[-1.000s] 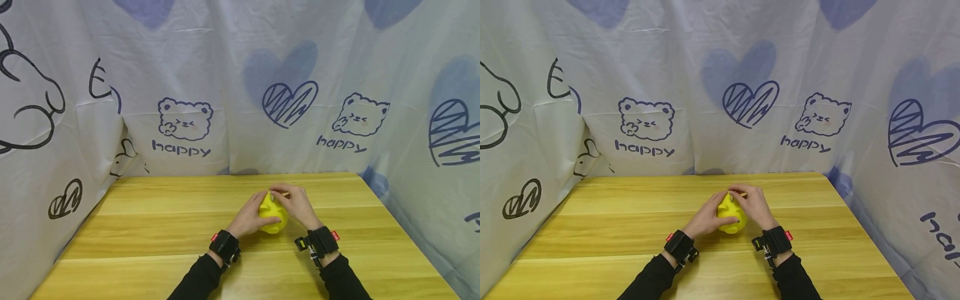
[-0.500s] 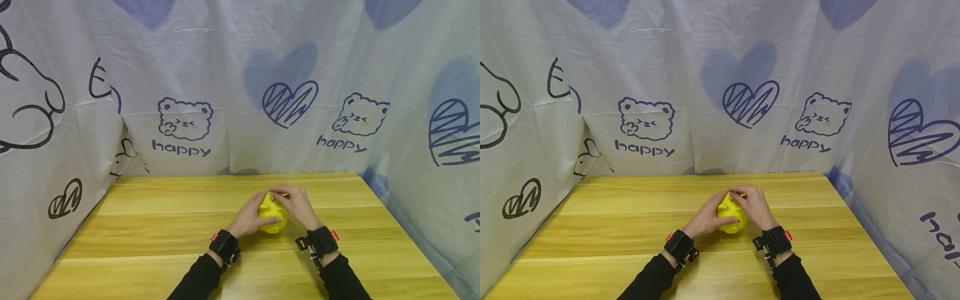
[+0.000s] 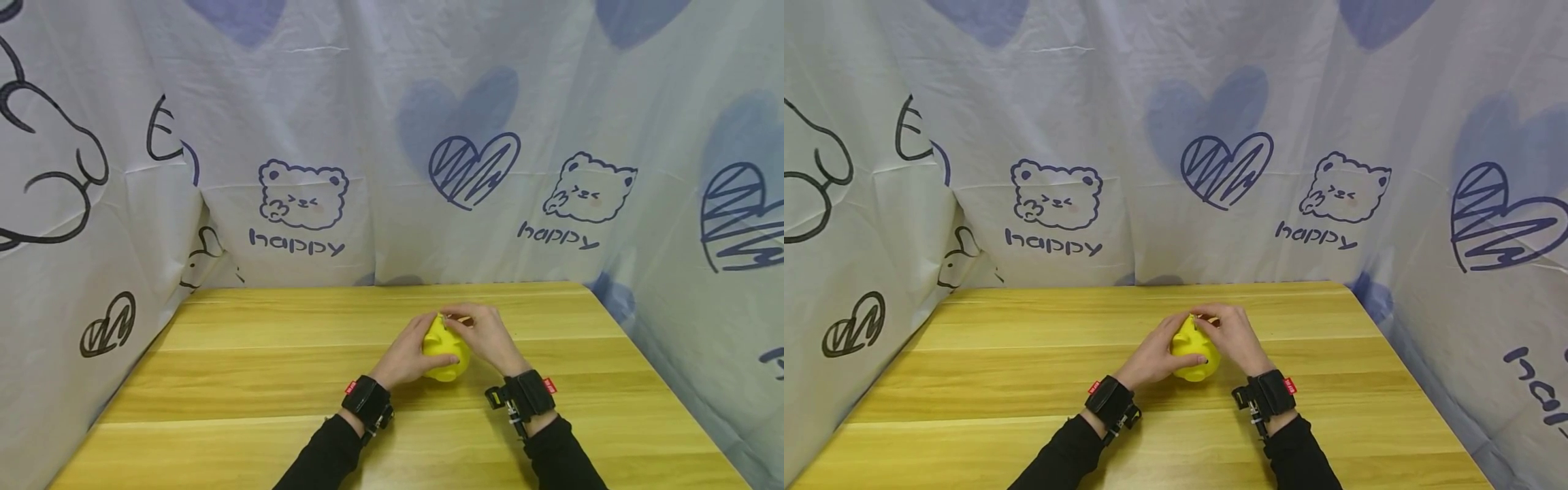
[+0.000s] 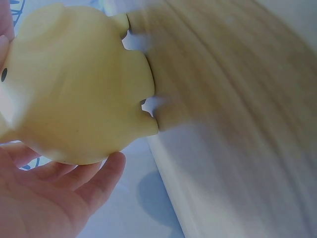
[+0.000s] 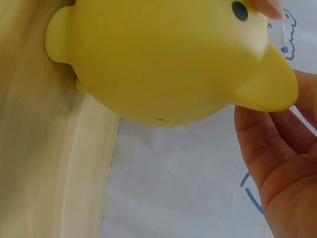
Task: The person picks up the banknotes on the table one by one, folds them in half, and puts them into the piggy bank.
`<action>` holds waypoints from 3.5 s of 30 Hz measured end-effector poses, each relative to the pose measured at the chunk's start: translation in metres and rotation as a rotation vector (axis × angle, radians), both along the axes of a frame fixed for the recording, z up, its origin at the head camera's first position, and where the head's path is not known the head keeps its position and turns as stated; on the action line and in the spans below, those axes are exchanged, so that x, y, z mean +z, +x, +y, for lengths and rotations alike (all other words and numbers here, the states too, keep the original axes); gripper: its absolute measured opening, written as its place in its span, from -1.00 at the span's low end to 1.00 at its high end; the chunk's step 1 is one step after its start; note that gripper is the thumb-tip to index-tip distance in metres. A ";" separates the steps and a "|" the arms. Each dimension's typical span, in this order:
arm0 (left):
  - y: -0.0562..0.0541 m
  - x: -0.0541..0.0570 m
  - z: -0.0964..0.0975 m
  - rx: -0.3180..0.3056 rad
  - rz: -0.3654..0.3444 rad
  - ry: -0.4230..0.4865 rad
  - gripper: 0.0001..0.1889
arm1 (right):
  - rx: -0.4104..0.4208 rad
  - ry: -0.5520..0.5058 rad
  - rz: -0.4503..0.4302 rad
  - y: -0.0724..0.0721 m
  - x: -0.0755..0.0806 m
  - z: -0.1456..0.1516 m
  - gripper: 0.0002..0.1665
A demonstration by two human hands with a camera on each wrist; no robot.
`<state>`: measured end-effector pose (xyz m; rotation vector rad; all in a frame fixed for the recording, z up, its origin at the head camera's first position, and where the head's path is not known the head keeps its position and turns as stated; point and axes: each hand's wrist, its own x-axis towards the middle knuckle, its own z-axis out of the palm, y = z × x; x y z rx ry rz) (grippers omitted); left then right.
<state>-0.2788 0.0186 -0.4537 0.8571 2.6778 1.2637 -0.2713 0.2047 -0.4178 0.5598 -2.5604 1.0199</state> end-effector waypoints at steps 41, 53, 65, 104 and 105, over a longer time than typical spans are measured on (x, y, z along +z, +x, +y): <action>0.000 -0.002 -0.001 -0.011 0.020 -0.003 -0.04 | -0.006 0.047 -0.005 0.000 -0.005 -0.002 -0.76; -0.001 -0.002 -0.001 -0.011 0.023 -0.015 -0.04 | -0.040 0.065 0.004 -0.001 -0.007 -0.004 -0.78; -0.001 -0.003 -0.001 -0.008 0.022 -0.014 -0.04 | -0.093 0.028 -0.039 -0.001 -0.010 -0.007 -0.79; -0.001 0.001 -0.010 0.011 0.006 -0.039 0.01 | -0.099 -0.023 -0.092 0.004 -0.013 0.020 -0.61; -0.001 0.002 -0.011 0.015 0.009 -0.042 0.01 | -0.102 -0.020 -0.099 0.005 -0.013 0.021 -0.59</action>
